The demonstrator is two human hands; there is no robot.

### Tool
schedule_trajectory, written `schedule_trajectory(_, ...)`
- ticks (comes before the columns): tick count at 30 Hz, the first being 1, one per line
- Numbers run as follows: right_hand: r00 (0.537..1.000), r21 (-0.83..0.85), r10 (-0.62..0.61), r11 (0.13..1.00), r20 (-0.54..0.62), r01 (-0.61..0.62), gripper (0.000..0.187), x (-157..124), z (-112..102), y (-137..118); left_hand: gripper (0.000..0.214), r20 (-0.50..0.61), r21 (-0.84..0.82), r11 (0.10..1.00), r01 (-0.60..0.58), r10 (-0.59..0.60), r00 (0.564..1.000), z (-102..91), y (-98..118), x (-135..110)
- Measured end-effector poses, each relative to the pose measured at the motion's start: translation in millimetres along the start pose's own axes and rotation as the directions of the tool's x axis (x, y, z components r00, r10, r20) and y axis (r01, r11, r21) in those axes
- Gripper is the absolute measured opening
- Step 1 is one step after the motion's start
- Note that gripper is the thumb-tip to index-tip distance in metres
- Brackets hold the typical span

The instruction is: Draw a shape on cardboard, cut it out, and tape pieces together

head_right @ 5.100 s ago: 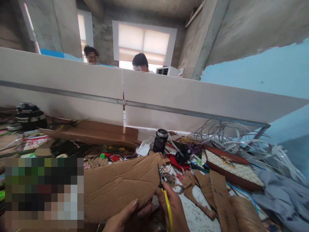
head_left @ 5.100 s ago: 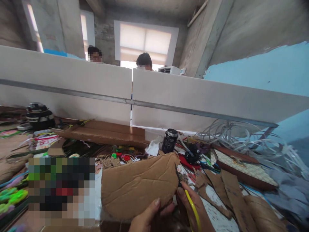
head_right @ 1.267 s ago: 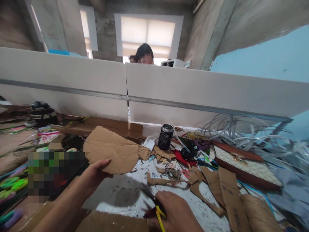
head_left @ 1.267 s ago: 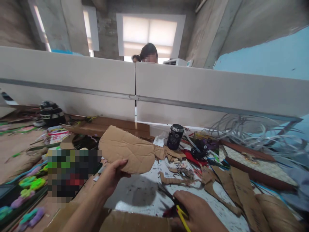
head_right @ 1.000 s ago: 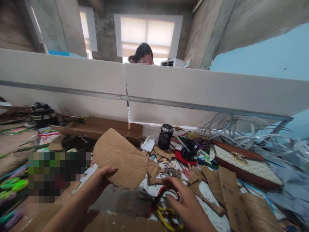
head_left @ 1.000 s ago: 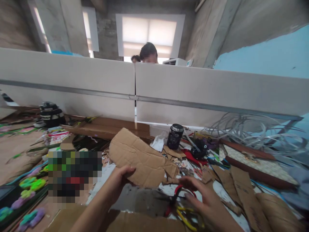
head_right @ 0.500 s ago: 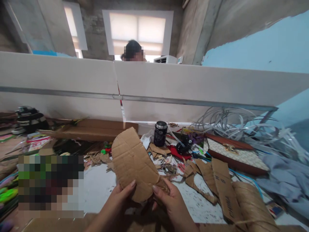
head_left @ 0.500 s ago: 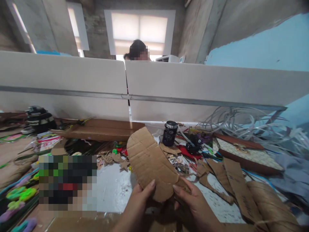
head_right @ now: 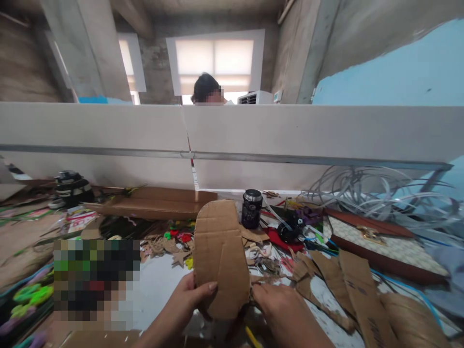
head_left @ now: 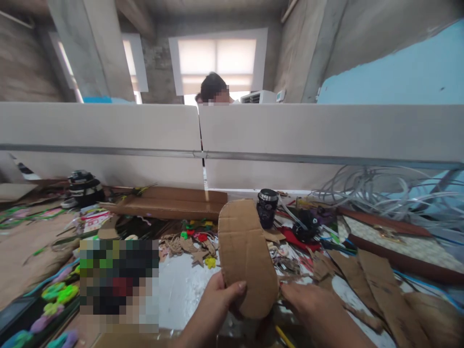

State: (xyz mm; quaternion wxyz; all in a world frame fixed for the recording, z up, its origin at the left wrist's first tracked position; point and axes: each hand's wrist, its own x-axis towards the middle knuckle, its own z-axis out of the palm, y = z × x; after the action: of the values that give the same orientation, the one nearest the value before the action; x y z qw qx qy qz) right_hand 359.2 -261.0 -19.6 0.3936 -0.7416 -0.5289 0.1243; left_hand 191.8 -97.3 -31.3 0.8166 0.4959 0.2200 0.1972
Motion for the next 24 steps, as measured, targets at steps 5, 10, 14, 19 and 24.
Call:
schedule_trajectory(5, 0.996, -0.263, -0.033, 0.963, 0.084, 0.054, 0.042, 8, -17, 26, 0.044, 0.042, 0.056, 0.998, 0.006, -0.009, 0.999, -9.9, 10, 2)
schedule_trajectory(10, 0.949, -0.499, 0.175, 0.817, -0.261, -0.288, 0.032, 10, -57, 67, 0.038, 0.141, 0.036, 0.999, 0.009, -0.014, 0.990, -28.1, 20, -1)
schedule_trajectory(14, 0.960, -0.511, 0.034, 0.841, -0.277, -0.177, 0.041, 12, -66, 69, 0.031, 0.247, 0.037, 0.999, 0.033, -0.041, 0.968, -29.0, 17, 3)
schedule_trajectory(19, 0.962, -0.190, 0.043, 0.977, -0.270, -0.098, 0.053, 15, -46, 65, 0.048, 0.348, 0.048, 0.996, 0.069, -0.081, 0.934, -30.2, 8, 5)
schedule_trajectory(24, 0.973, 0.460, 0.203, 0.878, -0.108, -0.132, 0.059, 13, -16, 55, 0.041, 0.301, 0.177, 0.977, 0.116, -0.166, 0.939, -33.4, 7, -4)
